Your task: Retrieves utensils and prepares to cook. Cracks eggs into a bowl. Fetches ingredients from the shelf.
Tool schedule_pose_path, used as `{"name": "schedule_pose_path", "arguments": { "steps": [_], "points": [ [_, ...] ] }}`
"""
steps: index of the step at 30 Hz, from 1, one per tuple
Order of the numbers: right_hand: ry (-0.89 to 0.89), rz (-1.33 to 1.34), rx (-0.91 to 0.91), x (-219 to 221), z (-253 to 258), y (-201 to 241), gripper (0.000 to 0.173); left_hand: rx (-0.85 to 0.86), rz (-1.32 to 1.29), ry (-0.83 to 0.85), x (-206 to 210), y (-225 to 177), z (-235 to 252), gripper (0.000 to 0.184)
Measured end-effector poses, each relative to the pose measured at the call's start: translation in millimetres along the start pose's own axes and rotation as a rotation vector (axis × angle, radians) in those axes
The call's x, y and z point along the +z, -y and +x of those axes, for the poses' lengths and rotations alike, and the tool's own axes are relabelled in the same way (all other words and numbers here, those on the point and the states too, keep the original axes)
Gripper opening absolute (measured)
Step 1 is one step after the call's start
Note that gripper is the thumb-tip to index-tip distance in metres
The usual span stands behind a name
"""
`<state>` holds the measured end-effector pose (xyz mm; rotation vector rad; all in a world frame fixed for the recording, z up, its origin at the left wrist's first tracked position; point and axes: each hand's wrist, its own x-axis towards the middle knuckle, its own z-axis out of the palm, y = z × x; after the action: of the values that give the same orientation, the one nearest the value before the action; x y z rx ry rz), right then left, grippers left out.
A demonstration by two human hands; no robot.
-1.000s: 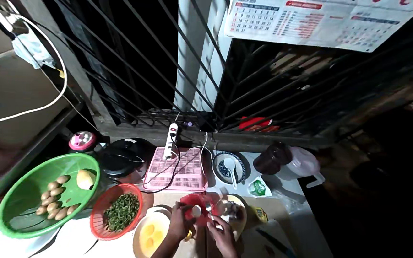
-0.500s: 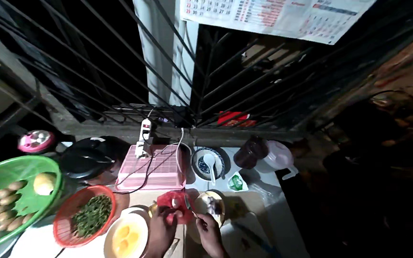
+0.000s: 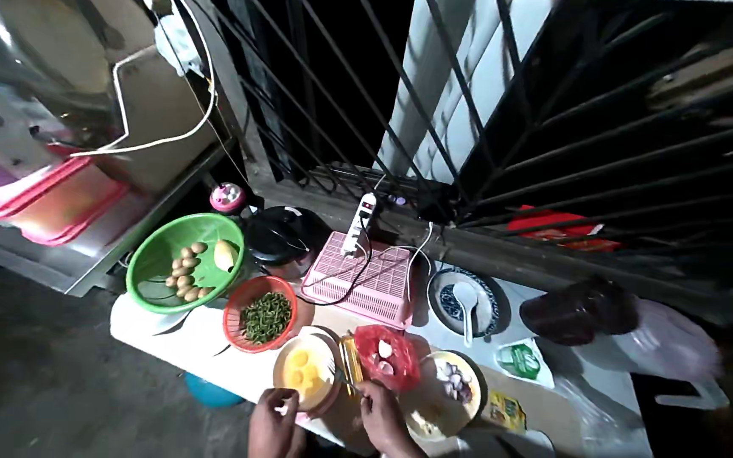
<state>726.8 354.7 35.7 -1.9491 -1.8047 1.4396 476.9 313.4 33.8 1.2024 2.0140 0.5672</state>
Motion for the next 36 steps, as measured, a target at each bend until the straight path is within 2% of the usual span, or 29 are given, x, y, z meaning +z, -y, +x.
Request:
{"name": "schedule_pose_path", "arguments": {
  "steps": [3, 6, 9, 11, 15, 18, 22, 26, 29, 31, 33, 36],
  "points": [
    [0.078, -0.148, 0.001, 5.7, 5.4, 23.6, 0.034, -0.063, -0.012, -0.092, -36.1, 26.9, -14.9, 0.032],
    [0.046, -0.294, -0.033, 23.9, 10.7, 38.9, 0.037, -0.112, -0.016, -0.126, -61.4, 53.2, -32.2, 0.033],
    [0.013, -0.431, -0.042, 44.2, 13.2, 50.5, 0.048, -0.143, -0.031, -0.079, -79.0, 79.9, -40.1, 0.038],
    [0.001, -0.516, 0.001, 55.8, 14.3, 61.0, 0.053, -0.163, -0.046, -0.046, -88.4, 94.2, -35.3, 0.036],
    [-0.055, -0.542, 0.088, 84.6, 21.5, 70.9, 0.047, -0.135, -0.1, 0.044, -117.5, 117.2, -11.6, 0.031],
    [-0.087, -0.536, 0.205, 99.0, 25.5, 85.5, 0.049, -0.045, -0.108, 0.111, -155.7, 137.6, 13.4, 0.029],
    [-0.169, -0.59, 0.296, 114.5, 20.5, 100.3, 0.052, -0.055, -0.096, 0.174, -220.1, 178.3, 33.7, 0.032],
    [-0.264, -0.719, 0.311, 125.5, 3.9, 124.0, 0.047, -0.097, -0.109, 0.104, -279.6, 230.5, 31.8, 0.031],
    [-0.347, -0.789, 0.226, 135.5, 0.1, 146.4, 0.051, -0.18, -0.068, 0.06, -318.2, 259.7, 6.1, 0.034],
    [-0.384, -0.769, 0.067, 142.5, 1.6, 166.0, 0.046, -0.205, -0.036, 0.033, -334.5, 274.6, -15.7, 0.036],
    [-0.397, -0.764, -0.165, 153.0, 8.9, 190.0, 0.039, -0.216, -0.001, 0.003, -343.6, 285.2, -36.0, 0.038],
    [-0.244, -0.667, -0.447, 173.8, 14.3, 231.3, 0.033, -0.274, -0.111, -0.086, -350.2, 283.6, -74.2, 0.035]
  ]
}}
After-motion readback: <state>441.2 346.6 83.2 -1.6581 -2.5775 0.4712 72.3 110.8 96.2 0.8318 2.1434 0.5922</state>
